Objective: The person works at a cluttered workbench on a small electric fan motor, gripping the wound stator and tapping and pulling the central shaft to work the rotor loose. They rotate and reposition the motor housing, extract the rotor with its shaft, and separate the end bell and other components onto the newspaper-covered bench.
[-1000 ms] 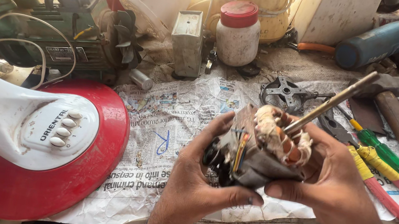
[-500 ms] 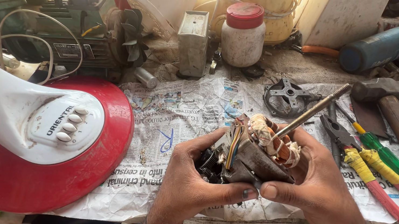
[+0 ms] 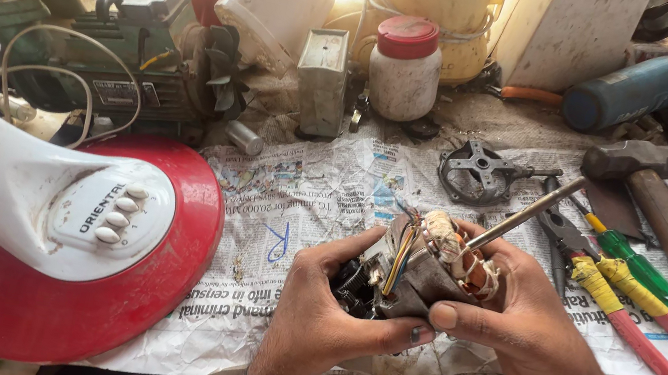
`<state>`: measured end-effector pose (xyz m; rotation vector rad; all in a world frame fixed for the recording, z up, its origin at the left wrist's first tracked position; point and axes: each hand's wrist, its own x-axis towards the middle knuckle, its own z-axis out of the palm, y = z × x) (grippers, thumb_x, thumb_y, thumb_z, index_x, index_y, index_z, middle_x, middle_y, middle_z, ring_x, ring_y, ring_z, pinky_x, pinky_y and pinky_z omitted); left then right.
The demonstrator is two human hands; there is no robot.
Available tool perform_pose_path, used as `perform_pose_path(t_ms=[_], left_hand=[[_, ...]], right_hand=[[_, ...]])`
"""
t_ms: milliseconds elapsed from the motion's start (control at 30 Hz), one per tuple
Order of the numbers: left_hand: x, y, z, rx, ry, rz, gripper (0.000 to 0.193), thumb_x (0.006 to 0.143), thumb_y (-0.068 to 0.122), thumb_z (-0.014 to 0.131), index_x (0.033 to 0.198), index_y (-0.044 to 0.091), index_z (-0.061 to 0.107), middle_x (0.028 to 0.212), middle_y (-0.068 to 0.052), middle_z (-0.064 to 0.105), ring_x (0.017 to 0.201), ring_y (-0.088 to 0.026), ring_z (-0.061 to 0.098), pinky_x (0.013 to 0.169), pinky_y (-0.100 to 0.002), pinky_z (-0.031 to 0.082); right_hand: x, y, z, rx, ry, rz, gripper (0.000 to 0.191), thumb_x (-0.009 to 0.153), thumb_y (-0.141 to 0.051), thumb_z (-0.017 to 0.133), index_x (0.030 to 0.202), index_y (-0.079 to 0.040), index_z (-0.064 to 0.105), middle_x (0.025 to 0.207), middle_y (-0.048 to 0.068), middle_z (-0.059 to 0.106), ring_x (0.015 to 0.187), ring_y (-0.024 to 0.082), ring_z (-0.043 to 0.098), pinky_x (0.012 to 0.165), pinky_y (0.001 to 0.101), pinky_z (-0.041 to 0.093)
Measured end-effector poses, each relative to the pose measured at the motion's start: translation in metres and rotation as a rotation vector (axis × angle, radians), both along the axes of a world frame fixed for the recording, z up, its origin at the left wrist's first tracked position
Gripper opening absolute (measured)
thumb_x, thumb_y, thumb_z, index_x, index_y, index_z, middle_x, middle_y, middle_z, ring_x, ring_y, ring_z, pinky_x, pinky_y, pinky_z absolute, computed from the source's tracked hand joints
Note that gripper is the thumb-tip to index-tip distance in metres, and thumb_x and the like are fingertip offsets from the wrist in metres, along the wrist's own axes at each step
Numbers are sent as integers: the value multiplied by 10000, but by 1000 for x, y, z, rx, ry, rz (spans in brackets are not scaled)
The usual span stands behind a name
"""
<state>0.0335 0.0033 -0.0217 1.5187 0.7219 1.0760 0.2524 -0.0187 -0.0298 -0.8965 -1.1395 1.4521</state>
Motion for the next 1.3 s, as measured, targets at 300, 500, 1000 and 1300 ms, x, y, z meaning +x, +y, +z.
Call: perform_pose_path(t_ms=[300, 500, 1000, 1300], left_hand=[[-1, 3, 0, -13, 38, -7, 712, 599, 290, 895, 1195, -63, 732, 967, -100, 829, 863, -112, 795, 809, -251, 657], [0, 3, 0, -12, 73, 8, 716, 584, 307, 894, 1179, -57, 732, 941, -101, 828, 840, -125, 798, 786, -259, 656], [2, 3, 4, -30, 85, -7, 659, 606, 342, 884, 1149, -11, 762, 921, -81, 828, 823, -114, 804, 773, -251, 668], [1, 1, 5, -36, 68, -3, 651, 610, 321, 876, 1148, -27, 761, 889, -69, 820, 788, -97, 781, 731, -227, 640]], right_hand=[[-4, 2, -7, 36, 0, -38, 869, 677, -104, 891, 1426, 114, 509, 1160, 169, 737, 1014, 182, 721, 851, 330, 612], [2, 3, -4, -1, -67, -44, 865, 663, -110, 885, 1410, 134, 524, 1105, 194, 745, 940, 192, 737, 767, 323, 627], [5, 5, -7, 40, -57, -60, 847, 697, -163, 881, 1403, 153, 536, 1096, 194, 752, 942, 184, 733, 800, 306, 612], [7, 4, -9, 50, -106, -99, 797, 714, -195, 867, 1362, 153, 562, 1092, 192, 760, 959, 191, 733, 833, 326, 596]])
